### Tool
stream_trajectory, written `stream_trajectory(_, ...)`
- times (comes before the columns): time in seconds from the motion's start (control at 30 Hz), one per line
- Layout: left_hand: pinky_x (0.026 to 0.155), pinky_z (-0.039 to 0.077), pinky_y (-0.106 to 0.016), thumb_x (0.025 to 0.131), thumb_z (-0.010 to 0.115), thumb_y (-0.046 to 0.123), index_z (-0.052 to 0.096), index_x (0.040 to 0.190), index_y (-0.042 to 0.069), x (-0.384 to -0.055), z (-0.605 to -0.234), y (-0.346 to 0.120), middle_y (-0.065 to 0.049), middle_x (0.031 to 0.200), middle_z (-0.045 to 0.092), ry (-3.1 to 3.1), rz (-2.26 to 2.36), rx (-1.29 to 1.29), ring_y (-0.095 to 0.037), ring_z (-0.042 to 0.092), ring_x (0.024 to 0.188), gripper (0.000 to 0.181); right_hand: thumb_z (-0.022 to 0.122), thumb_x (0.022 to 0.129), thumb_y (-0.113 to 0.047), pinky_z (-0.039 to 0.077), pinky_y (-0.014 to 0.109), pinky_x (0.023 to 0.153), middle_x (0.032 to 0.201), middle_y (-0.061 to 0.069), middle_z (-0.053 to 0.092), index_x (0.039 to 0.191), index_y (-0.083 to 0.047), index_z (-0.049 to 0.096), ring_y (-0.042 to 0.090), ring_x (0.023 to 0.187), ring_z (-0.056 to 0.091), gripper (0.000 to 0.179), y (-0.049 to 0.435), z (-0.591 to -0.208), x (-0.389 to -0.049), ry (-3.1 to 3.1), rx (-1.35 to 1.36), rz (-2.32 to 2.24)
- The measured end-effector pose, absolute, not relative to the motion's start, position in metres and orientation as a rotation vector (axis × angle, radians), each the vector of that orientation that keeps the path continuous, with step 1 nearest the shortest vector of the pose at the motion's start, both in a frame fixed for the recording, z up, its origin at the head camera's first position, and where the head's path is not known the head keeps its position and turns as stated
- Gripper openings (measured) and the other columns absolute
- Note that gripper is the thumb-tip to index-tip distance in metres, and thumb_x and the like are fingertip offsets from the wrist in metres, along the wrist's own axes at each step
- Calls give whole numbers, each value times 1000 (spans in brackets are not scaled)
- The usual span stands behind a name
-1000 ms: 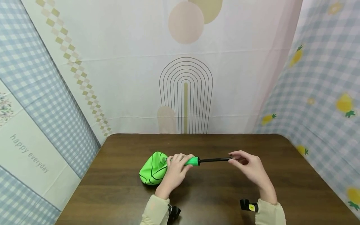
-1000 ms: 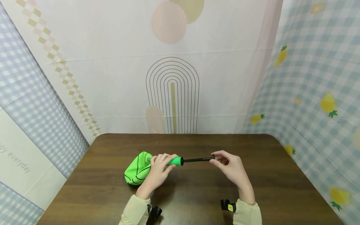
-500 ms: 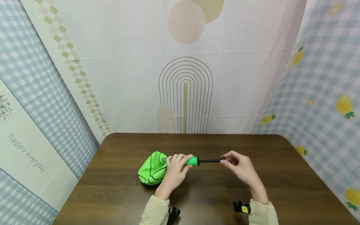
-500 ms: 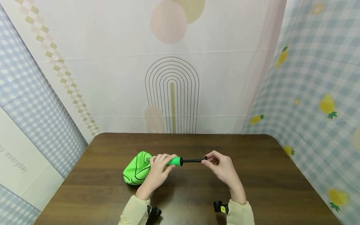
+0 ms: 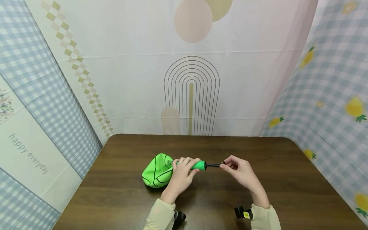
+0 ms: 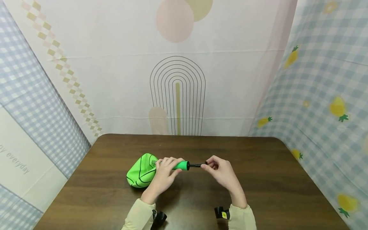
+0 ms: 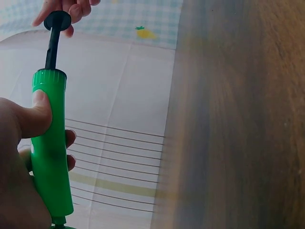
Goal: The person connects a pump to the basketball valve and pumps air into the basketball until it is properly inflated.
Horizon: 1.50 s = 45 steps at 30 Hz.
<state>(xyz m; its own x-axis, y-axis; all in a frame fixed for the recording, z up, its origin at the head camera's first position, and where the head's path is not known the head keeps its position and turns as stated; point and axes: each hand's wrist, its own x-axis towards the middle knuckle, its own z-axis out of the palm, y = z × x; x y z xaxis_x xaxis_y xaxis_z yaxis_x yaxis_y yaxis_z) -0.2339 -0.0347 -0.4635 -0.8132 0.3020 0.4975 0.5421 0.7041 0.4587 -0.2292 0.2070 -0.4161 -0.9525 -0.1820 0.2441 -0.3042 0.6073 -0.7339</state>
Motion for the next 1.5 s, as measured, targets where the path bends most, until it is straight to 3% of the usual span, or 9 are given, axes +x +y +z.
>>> stream_trajectory(0.37,97,28,-48,92,62,31,61,125,28,-232,-463,-30,5,108,64,-2525,-796,-641,-18,53,103,33,68,91,-27,45,24,56,71,9,65,93,-2,63,13,61,58,25,196,-415,-229,-2788,389,1347)
stream_trajectory(0.63,96,30,-47,92,62,30,61,123,27,-230,-464,-26,5,107,64,-2518,-733,-659,-18,53,103,32,65,92,-34,40,24,50,61,5,59,85,-7,61,9,51,48,29,186,-421,-231,-2841,414,1301)
stream_trajectory(0.9,97,30,-47,93,62,30,62,124,26,-230,-466,-24,4,107,64,-2529,-699,-661,-18,53,103,32,65,92,-33,39,23,49,59,5,59,82,-6,59,18,52,53,29,181,-424,-233,-2852,440,1306)
stream_trajectory(1.23,101,28,-48,93,62,32,62,125,27,-233,-460,-25,6,109,65,-2617,-797,-709,-16,54,106,32,66,91,-34,53,38,55,64,10,65,89,-1,63,25,58,63,34,198,-432,-239,-2821,545,1525)
stream_trajectory(1.5,102,27,-48,94,61,33,61,126,30,-232,-462,-32,8,108,64,-2652,-852,-698,-14,53,107,32,71,88,-30,54,30,58,69,15,68,91,-1,68,17,58,64,30,211,-423,-235,-2814,579,1522)
